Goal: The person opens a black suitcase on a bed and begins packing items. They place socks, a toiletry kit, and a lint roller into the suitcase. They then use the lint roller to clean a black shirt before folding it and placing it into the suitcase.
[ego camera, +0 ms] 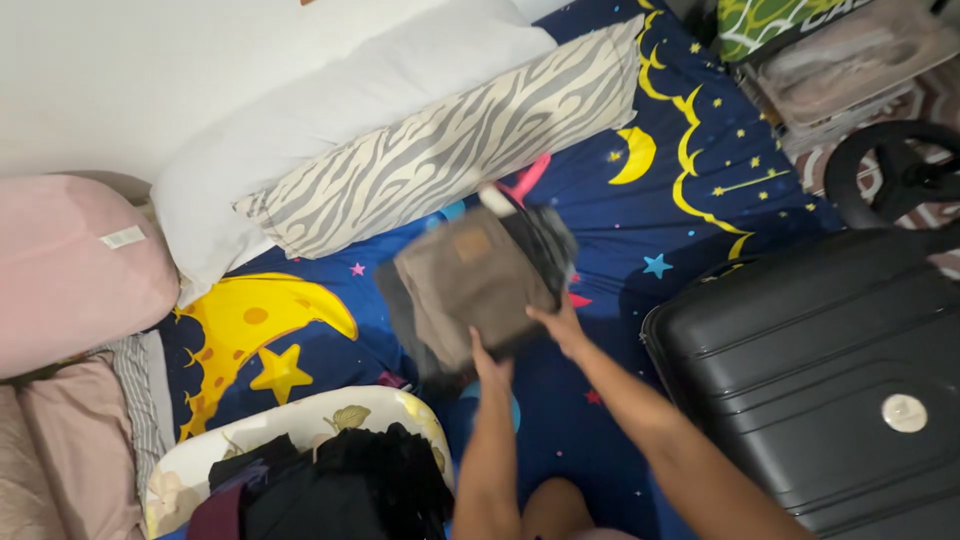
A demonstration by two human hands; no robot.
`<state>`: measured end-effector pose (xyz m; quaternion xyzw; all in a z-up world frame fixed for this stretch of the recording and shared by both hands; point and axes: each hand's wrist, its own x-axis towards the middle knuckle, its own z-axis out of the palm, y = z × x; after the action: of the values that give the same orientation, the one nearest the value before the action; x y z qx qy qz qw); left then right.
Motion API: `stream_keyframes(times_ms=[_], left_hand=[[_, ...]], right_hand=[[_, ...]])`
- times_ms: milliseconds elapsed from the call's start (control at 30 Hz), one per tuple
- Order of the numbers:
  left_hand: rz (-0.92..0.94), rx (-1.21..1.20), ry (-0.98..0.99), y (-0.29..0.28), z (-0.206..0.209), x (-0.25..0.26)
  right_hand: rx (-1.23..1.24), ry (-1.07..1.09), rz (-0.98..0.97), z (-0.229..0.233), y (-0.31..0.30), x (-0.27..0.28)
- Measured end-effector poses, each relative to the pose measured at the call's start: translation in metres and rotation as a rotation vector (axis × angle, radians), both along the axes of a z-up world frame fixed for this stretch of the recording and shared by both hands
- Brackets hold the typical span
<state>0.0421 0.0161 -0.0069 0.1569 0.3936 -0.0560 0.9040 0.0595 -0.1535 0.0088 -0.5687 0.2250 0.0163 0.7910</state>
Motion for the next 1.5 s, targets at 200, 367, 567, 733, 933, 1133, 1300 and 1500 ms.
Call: stream_keyframes(times_ms=[200, 367, 567, 733, 933, 1133, 1300, 1500], left_hand=[[-0.236, 0.265, 0.221, 0.014, -0.005, 0.019], [-0.524, 0.384, 0.303, -0.088, 0.006, -0.07], [-0.964, 1.323, -0.945, -0.219, 0.012, -0.034], [-1.026, 1.343, -0.968, -0.225, 0.03, -0.05], [-1.181, 1.538, -0.642, -0.216, 0.059, -0.085], [-1.372, 1.964, -0.681, -0.207, 0.07, -0.083], [-1.373, 2.006, -0.945, -0.191, 0.08, -0.105], [-1.406, 1.979, -0.929, -0.19, 0.078, -0.102]], right_hand=[[-0.461, -0.16, 0.206, 0.014, -0.012, -0.01], [-0.938, -0.245, 0.155, 0.067, -0.074, -0.076], [-1.47, -0.087, 0.075, 0.136, -0.185, -0.13], [-1.477, -0.07, 0.24, 0.154, -0.201, -0.141], [-1.432, -0.061, 0.366, 0.173, -0.203, -0.143], [-1.489, 0.284, 0.639, 0.207, -0.19, -0.19], [-1.57, 0.272, 0.556, 0.195, -0.188, -0.207], [-1.523, 0.283, 0.567, 0.187, -0.188, -0.206]])
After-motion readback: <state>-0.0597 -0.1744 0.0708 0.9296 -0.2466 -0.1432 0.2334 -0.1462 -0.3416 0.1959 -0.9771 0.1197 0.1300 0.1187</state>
